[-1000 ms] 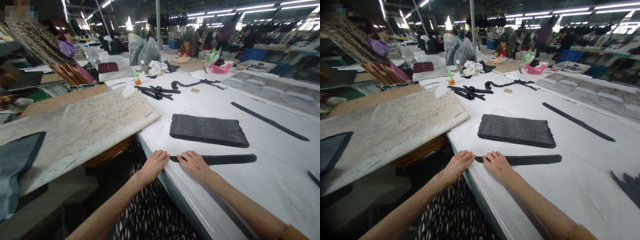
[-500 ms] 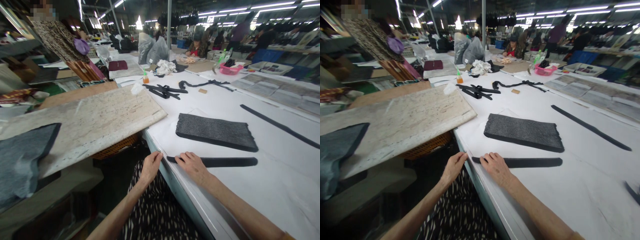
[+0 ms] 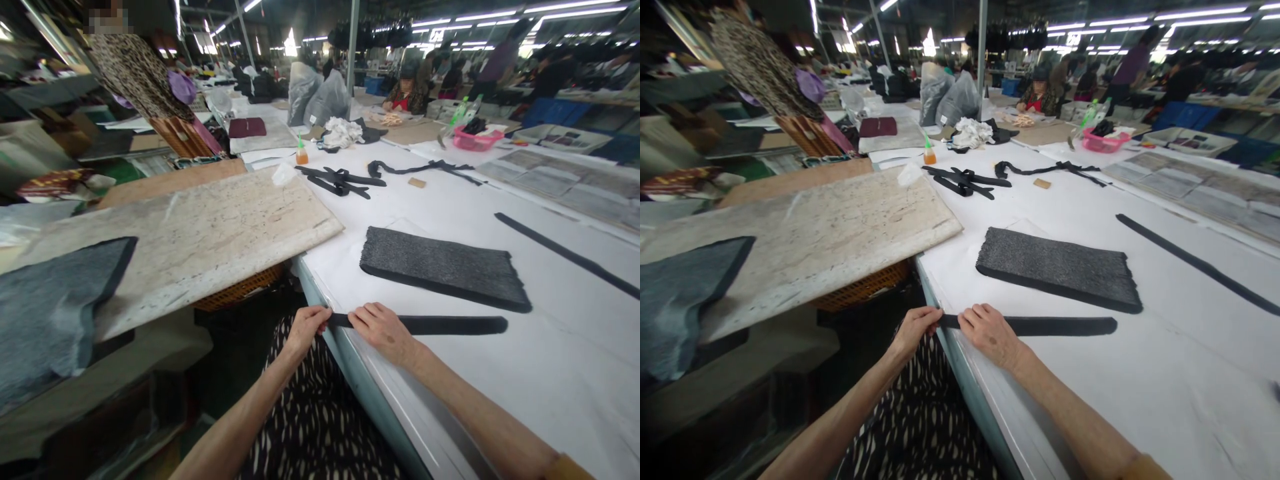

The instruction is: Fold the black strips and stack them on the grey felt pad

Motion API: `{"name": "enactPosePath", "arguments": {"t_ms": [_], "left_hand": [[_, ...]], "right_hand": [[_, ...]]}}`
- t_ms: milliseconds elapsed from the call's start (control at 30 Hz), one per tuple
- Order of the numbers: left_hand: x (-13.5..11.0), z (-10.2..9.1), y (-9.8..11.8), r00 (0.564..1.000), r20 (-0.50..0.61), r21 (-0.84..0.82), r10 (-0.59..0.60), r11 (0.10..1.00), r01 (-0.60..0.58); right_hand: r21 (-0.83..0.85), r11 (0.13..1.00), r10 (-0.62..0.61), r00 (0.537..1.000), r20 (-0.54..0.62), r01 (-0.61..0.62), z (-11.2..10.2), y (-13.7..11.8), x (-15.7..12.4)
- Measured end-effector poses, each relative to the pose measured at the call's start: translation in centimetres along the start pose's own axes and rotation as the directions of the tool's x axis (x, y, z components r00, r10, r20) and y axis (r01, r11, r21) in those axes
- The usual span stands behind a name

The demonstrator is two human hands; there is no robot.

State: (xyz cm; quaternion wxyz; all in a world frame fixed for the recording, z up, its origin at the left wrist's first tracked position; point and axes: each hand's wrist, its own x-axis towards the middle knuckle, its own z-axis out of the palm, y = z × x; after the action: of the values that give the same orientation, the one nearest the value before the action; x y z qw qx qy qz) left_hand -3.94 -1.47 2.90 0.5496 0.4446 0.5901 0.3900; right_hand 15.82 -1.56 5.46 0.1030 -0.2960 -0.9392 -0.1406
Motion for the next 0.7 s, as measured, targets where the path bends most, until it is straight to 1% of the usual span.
{"name": "enactPosePath", "arguments": {"t_ms": [100, 333, 500, 700], "left_hand": [[0.1, -0.6, -0.8, 1.0, -0.007, -0.019, 0.003, 1.0, -0.003], [-0.3, -2.0, -2.0, 0.999, -0.024, 0.002, -0.029, 1.0, 0.029], [-0.2, -3.0, -3.2, 0.997, -0.06, 0.012, -0.047, 0.999, 0.048], [0.0, -5.2, -5.2, 0.982, -0.152, 0.024, -0.115, 0.992, 0.12]], "right_hand": [[-0.003, 1.0, -0.023, 0.999, -0.031, 0.023, 0.3, 0.6, -0.8], [0.016, 1.0, -0.017, 0.992, -0.128, 0.019, 0.1, 1.0, -2.4], [0.009, 1.0, -0.015, 0.991, -0.134, 0.017, 0.0, 1.3, -3.5], [0.009, 1.0, -0.003, 0.991, -0.132, 0.004, -0.6, 1.9, -5.4]]}}
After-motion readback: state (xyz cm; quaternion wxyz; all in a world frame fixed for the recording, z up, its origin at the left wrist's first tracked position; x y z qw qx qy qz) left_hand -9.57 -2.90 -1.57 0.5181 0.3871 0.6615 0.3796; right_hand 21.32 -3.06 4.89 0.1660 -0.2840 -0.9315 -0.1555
